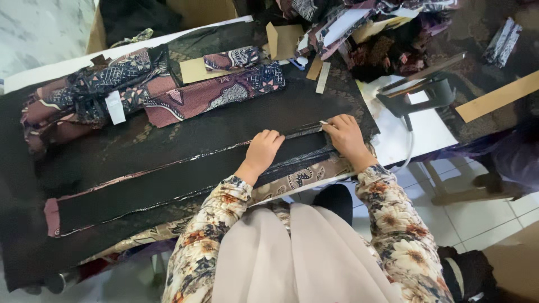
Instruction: The person irons a long strip of patterned fabric on a flat work surface. They repeatedly smooth the fabric with their hands, apply the iron along the length, and reposition the strip to continue ironing different sections.
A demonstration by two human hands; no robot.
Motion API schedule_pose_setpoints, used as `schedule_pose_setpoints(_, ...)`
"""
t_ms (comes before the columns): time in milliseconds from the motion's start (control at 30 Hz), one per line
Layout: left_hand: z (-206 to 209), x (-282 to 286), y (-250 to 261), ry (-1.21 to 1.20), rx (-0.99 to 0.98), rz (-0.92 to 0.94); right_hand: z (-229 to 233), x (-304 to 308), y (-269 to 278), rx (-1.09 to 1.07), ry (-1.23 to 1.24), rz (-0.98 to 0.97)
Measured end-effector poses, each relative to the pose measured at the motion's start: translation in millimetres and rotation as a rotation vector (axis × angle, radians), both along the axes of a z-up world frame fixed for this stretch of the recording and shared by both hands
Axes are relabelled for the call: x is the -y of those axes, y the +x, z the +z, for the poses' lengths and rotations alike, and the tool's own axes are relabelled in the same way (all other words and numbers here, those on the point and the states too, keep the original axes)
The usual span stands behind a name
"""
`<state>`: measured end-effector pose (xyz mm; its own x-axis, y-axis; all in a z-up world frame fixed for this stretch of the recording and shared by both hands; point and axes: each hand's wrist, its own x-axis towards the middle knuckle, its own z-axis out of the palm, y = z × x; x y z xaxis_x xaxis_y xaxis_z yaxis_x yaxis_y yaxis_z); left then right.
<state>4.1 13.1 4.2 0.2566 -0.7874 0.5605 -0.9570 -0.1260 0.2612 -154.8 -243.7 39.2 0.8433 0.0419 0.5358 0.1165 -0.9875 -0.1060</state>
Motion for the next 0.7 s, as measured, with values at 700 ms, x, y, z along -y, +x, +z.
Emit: schedule_pose_setpoints(700, 5, -7, -12, 0.218, 0.262, 0.026, 1, 2, -10, -0.021, -0.077, -0.019)
